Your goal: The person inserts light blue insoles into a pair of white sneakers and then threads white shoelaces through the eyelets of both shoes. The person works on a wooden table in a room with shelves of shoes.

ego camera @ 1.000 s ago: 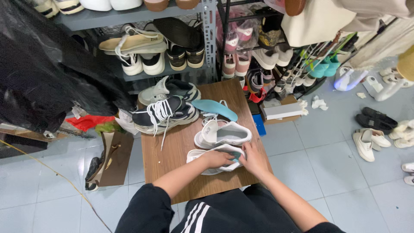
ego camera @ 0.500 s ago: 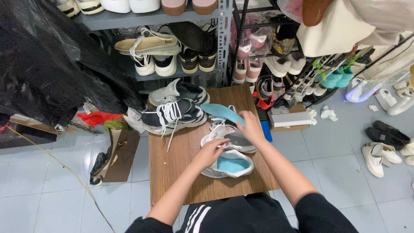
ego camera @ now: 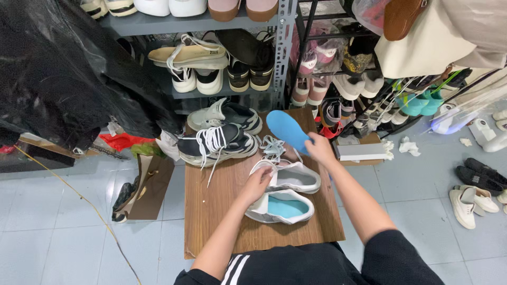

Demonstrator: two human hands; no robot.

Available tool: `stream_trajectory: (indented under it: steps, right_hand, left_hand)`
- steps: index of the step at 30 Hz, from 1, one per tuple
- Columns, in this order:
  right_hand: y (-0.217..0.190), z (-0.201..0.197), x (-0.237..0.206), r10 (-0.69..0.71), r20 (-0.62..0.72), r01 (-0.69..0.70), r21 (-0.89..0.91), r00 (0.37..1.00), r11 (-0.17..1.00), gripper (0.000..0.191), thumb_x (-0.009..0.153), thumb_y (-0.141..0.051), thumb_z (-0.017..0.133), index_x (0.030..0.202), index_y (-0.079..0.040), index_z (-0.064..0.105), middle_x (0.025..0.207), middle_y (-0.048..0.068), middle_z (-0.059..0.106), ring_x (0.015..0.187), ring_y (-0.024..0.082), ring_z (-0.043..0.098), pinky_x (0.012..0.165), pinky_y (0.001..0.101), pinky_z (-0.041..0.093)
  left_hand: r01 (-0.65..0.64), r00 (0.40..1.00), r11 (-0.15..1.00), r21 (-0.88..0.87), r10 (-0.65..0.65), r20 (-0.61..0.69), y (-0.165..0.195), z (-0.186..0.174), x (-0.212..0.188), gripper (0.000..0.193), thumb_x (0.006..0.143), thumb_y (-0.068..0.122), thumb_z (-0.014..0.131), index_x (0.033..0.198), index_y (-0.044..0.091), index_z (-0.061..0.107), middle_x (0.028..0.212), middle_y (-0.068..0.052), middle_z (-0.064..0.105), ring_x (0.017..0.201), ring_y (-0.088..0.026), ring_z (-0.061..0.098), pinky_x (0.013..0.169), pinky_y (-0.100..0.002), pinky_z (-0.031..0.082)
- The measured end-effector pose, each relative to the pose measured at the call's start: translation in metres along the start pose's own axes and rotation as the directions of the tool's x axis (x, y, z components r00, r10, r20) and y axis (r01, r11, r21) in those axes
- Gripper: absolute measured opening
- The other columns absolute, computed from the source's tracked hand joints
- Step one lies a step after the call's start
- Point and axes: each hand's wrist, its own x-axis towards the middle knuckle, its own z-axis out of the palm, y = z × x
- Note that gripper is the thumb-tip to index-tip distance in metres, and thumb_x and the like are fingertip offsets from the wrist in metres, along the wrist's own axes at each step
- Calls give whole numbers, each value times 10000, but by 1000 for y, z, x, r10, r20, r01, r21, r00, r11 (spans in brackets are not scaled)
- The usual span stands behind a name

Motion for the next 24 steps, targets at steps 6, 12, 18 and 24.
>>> stream_trajectory:
  steps: [6,12,18,24]
  right_hand:
    - [30,-28,-50,-37,207,-51,402,978,914,247,876,-166,522,1001,-22,679,792,18,646,741,98,578,642,284,487]
    - [-8,-44,-114,-205,9,205,30,979,978,292,806,-119,685,1091,-62,662,992,95,656,888,242,643,732,361,540]
    - [-37,-35,-142,-534,-49,532,-48,844,845,468,695,-83,780,1100,-66,545,1310,197,590,1198,402,580,931,440,510]
    - [3,-7,-130,-79,203,1,360,976,933,620,709,-179,865,1189,-65,489,1207,171,592,1125,247,611,957,377,520]
  left_hand:
    - [114,993,769,-629,-71,93,22,30,32,638,946,179,671,1481,121,328,1348,-55,604,1173,-172,627,934,-352,545]
    - [174,984,638,-750,-81,160,53,37,39,562,1022,188,635,1526,102,400,1395,-133,579,1238,-212,590,1010,-409,523]
    - [237,971,415,-878,-63,232,81,45,19,675,930,182,602,1534,238,304,1489,-62,523,1311,-235,547,1066,-506,481]
    - [224,940,492,-841,120,320,50,61,22,634,991,351,465,1587,199,313,1570,-52,482,1384,-231,508,1151,-453,411]
